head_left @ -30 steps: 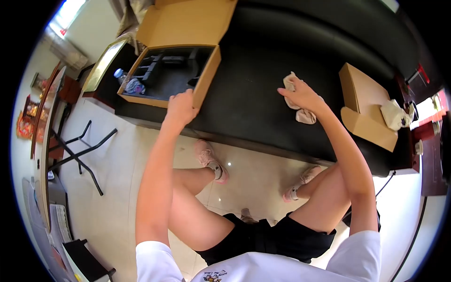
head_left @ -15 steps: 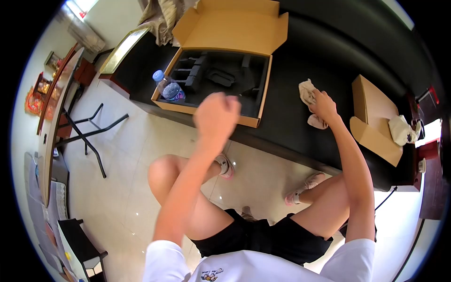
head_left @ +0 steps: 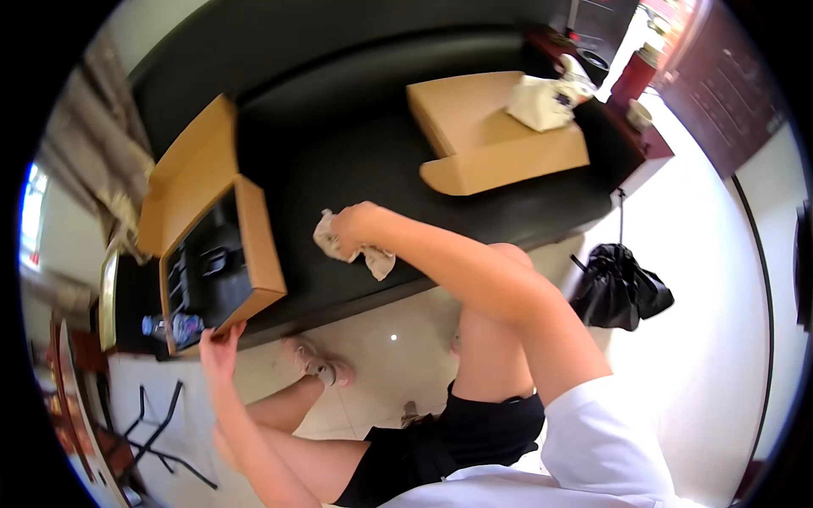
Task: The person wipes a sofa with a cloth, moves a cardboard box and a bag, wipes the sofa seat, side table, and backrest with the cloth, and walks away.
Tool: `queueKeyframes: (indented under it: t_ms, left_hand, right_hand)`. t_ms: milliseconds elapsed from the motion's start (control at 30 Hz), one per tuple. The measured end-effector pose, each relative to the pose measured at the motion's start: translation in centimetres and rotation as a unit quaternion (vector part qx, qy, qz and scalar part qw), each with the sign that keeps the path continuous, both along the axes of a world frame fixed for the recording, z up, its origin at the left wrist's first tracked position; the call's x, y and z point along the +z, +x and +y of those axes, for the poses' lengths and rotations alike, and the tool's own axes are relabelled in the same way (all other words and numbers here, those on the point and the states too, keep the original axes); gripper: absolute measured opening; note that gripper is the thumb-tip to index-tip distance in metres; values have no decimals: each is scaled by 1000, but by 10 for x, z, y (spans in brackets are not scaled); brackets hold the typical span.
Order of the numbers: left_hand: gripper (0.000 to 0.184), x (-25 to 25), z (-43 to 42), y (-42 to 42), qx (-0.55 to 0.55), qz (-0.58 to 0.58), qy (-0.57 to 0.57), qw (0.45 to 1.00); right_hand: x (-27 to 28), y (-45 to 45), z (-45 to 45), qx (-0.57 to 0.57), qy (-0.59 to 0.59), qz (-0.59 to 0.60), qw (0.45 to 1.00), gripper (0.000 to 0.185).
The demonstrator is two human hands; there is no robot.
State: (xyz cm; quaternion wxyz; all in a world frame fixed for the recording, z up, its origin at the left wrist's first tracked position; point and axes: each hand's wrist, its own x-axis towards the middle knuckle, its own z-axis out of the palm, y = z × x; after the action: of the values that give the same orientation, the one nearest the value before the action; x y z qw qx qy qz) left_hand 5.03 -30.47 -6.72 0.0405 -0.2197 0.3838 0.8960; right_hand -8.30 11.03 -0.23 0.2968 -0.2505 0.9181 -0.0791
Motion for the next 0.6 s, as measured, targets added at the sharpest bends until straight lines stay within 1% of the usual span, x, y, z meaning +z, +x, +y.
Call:
queueKeyframes:
  t_ms: [67, 100, 133, 200, 267, 333, 433, 467, 533, 567, 600]
  left_hand:
    - [46, 22, 18, 0, -4, -4, 2, 1000]
    - [46, 32, 28, 4, -21, 13, 28, 999]
    - [46, 39, 46, 7, -24, 14, 27, 999]
    - [45, 52, 74, 15, 13, 52, -11, 998]
    - [44, 51, 88, 16, -12, 89, 4, 996]
    - [41, 62, 107, 18, -15, 121, -17, 992]
    - [39, 93, 131, 14, -34, 143, -35, 988]
    - [39, 102, 140, 9, -43, 157, -50, 985]
    - [38, 125, 160, 3, -52, 162, -66, 983]
    - [38, 137, 177, 1, -49, 164, -79, 982]
    - [37, 144, 193, -2, -43, 164, -94, 981]
  right_hand:
    - [-10, 3, 10, 14, 23, 25, 999, 42]
    - [-23, 0, 12, 4, -10, 57, 998, 45]
    - [-21, 0, 18, 1, -12, 59, 998, 45]
    - [-15, 6, 27, 18, -5, 50, 999, 47]
    - [-12, 14, 38, 23, -10, 61, 998, 47]
    - [-9, 17, 40, 64, -3, 44, 997, 48]
    - [-23, 18, 42, 56, 3, 79, 995, 49]
    - [-24, 19, 44, 47, 8, 78, 996, 49]
    - [-24, 21, 40, 73, 7, 73, 995, 50]
    - [-26, 21, 38, 66, 8, 76, 995, 50]
    - [-32, 21, 35, 58, 0, 83, 995, 42]
